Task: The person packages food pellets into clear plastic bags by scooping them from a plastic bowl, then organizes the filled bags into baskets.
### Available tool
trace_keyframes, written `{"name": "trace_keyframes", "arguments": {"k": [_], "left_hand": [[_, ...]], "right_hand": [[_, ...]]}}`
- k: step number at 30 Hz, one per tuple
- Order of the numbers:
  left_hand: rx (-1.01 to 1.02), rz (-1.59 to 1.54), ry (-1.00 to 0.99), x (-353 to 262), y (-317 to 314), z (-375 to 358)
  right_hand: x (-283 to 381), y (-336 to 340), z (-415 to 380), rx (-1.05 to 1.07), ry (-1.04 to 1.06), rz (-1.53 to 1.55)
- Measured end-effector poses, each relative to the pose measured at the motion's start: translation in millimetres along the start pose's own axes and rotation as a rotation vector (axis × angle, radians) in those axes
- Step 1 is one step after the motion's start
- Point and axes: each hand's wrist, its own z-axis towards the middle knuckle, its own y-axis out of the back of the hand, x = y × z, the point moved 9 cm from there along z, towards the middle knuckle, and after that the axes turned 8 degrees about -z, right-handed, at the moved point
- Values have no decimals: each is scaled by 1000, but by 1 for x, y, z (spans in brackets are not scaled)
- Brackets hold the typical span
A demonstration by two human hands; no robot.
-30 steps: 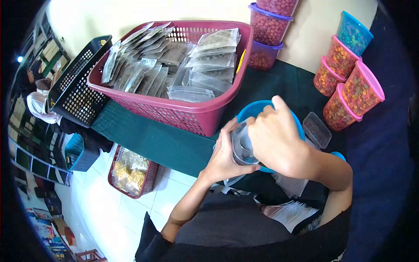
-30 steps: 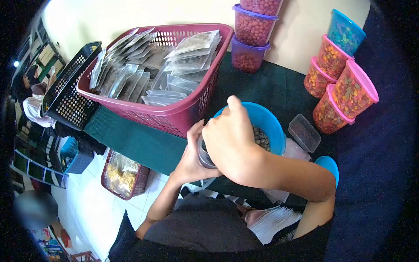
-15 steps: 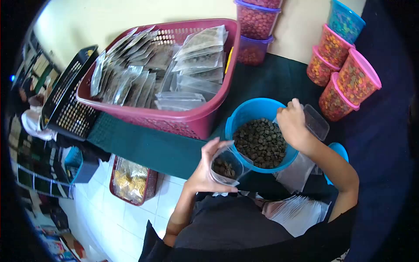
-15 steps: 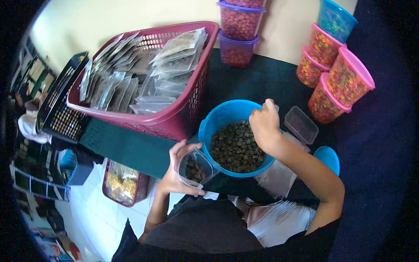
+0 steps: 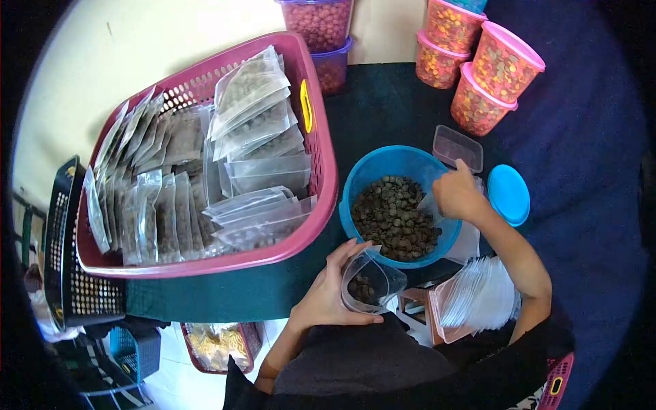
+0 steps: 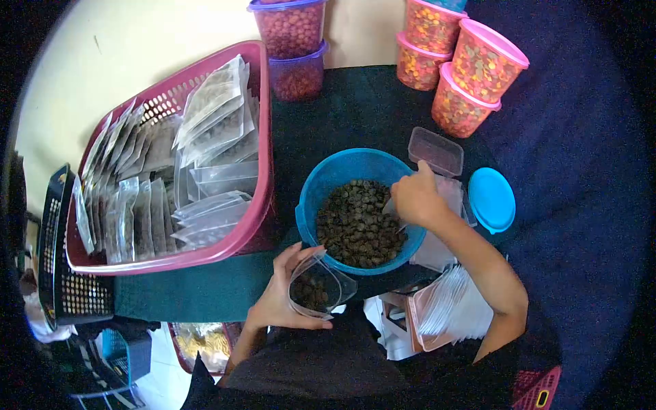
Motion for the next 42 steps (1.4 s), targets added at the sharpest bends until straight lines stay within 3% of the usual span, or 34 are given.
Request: {"name": "trace_keyframes", "arguments": {"k": [2, 6, 9, 13, 16, 18, 25, 30, 36, 42], "left_hand": [[29, -24, -22, 2, 2, 1], [87, -75, -33, 6, 5, 2], [123, -139, -36, 8, 6, 2], [152, -204, -49, 11, 9, 4], [177, -219, -43, 9, 8, 6], [172, -229, -44, 11, 9, 5], [164, -148, -10, 9, 9, 6], [100, -41, -63, 0, 8, 7], [-78, 21, -46, -7, 11, 8], [-274, 190, 68, -7, 5, 9]], "right_hand": [[-5, -7, -4, 139, -58, 187], [22, -26, -7, 73, -33, 312], [43, -38, -4, 198, -124, 401], [40, -49, -3, 182, -156, 618], [35, -58, 0, 139, -155, 743], [41, -61, 0, 243, -99, 917], [35, -60, 9, 200, -14, 1026], [24, -50, 14, 82, 119, 1301], [-7, -9, 9, 41, 165, 1318], [-23, 7, 3, -46, 342, 1297]]}}
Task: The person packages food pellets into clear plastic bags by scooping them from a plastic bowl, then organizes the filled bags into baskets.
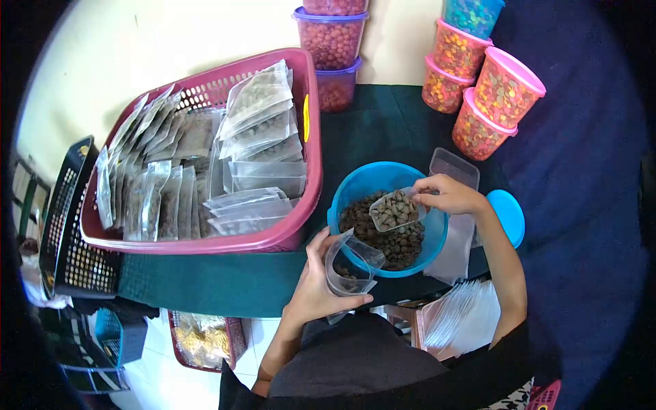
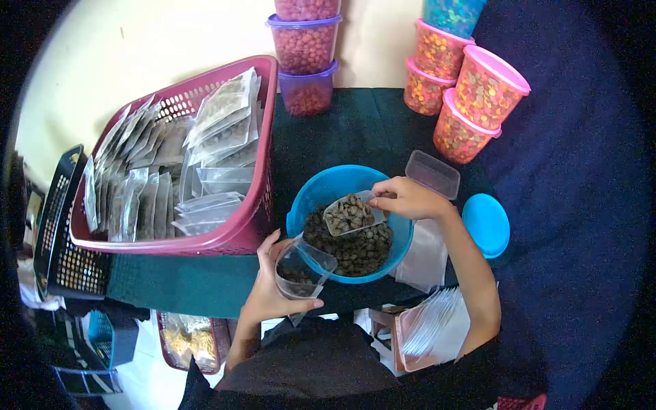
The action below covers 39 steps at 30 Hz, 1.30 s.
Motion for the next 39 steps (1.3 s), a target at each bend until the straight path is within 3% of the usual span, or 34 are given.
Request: {"name": "trace_keyframes", "arguments": {"k": [8, 10, 14, 16, 20, 24, 26, 28, 32, 39], "left_hand": [[-146, 183, 37, -11, -20, -4], [-203, 188, 29, -12, -24, -7], [-195, 228, 28, -12, -36, -7], [-228, 267, 34, -14, -38, -8], [-302, 206, -5, -18, -37, -9], [-310, 135, -44, -19, -33, -12], [-296, 101, -42, -17, -29, -13], [-296, -30, 7, -9, -23, -17], [-181, -185, -125, -3, -10, -20], [9, -702, -130, 17, 10, -15]], "right_hand": [[42, 3, -8, 156, 160, -156], [69, 1, -10, 100, 303, -528], [113, -20, -16, 12, 292, -947], [140, -35, -25, 36, 280, -1066], [168, -68, -37, -73, 455, -1253], [184, -61, -45, -115, 420, -1324], [189, -34, -48, -270, 393, -1236], [187, -8, -51, -323, 341, -1268], [139, 27, -30, -398, 63, -1240], [21, -8, 24, -400, -124, -1257]]}}
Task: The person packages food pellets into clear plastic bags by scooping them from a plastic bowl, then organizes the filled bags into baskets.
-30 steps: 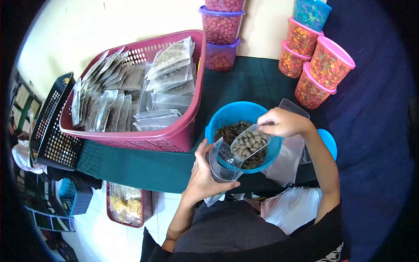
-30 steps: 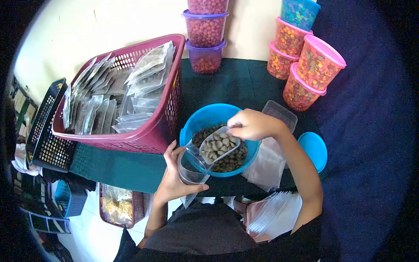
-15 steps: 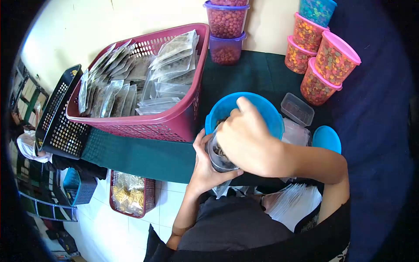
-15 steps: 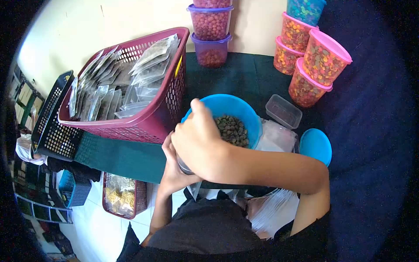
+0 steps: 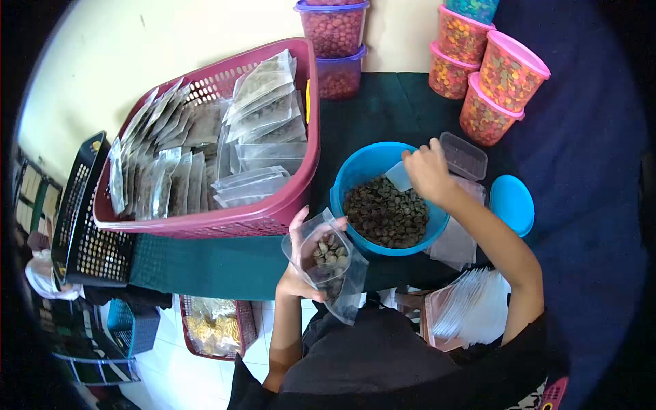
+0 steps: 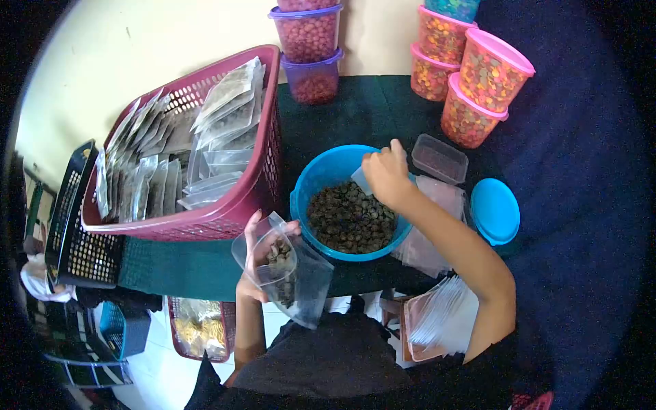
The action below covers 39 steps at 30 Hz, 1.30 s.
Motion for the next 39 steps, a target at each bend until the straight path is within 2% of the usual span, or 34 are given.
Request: {"name": "trace_keyframes", "arguments": {"k": [1, 3, 7, 8, 11, 16, 18, 22, 25, 27, 28, 34, 37, 39], "left_hand": [[22, -88, 22, 2, 2, 1], [16, -111, 64, 9, 11, 5], [1, -236, 132, 26, 21, 10], [-27, -251, 157, 28, 21, 11], [4, -252, 193, 34, 22, 14], [45, -283, 240, 39, 25, 15], [61, -287, 253, 41, 26, 14], [66, -331, 311, 45, 23, 12], [128, -351, 326, 47, 21, 11], [121, -361, 331, 49, 21, 10], [109, -371, 324, 48, 22, 10], [193, -237, 254, 41, 15, 13], [231, -160, 229, 36, 16, 13], [164, -131, 224, 28, 14, 13]], "right_hand": [[5, -12, 0, 14, -13, 2], [17, -10, -2, -202, -28, -17], [24, -3, -2, -284, -49, 114], [24, -10, -1, -150, -83, 325], [48, -3, -10, -205, -26, 313], [51, -21, -25, -16, -104, 460], [60, -32, -35, 163, -73, 558], [54, -30, -49, 153, -96, 639], [43, -34, -57, 278, -148, 708], [43, -39, -63, 434, -105, 773], [44, -32, -64, 321, -78, 897], [42, -56, -76, 527, -152, 857], [42, -57, -70, 616, -122, 837], [37, -51, -62, 562, -85, 862]]}}
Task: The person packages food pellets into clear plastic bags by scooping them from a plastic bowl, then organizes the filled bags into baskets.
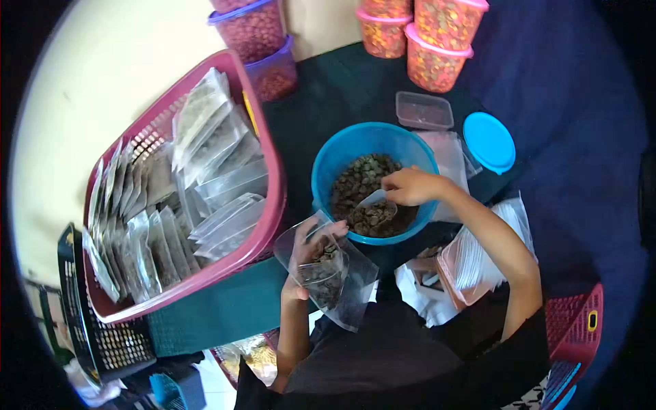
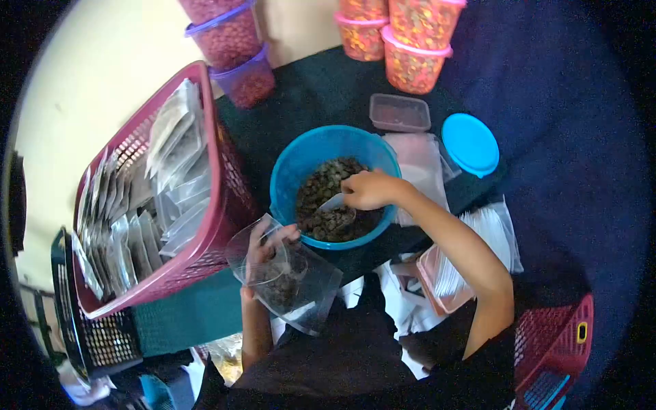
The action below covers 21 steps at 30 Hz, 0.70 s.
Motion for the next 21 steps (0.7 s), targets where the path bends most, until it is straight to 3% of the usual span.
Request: {"name": "trace_keyframes", "arguments": {"k": [2, 4, 10, 12, 16, 18, 20, 21], "left_hand": [[-78, 27, -16, -9, -1, -3], [-124, -14, -25, -15, -1, -7], [-188, 41, -73, -33, -17, -10], [-249, 219, -34, -31, -18, -11], [-356, 439, 30, -29, -23, -5], [-388, 488, -40, -31, -31, -1], [-396, 631, -78, -31, -38, 2], [-403, 629, -68, -27, -40, 3]], "right_hand": [[1, 9, 5, -27, 73, 7], [-5, 14, 11, 5, 80, 209], [5, 62, 12, -111, 200, 236], [7, 75, 14, -110, 294, 334], [27, 102, 5, -89, 351, 316], [45, 114, -4, -70, 403, 302], [58, 117, -6, -18, 466, 161], [70, 123, -9, -130, 555, -16]]}}
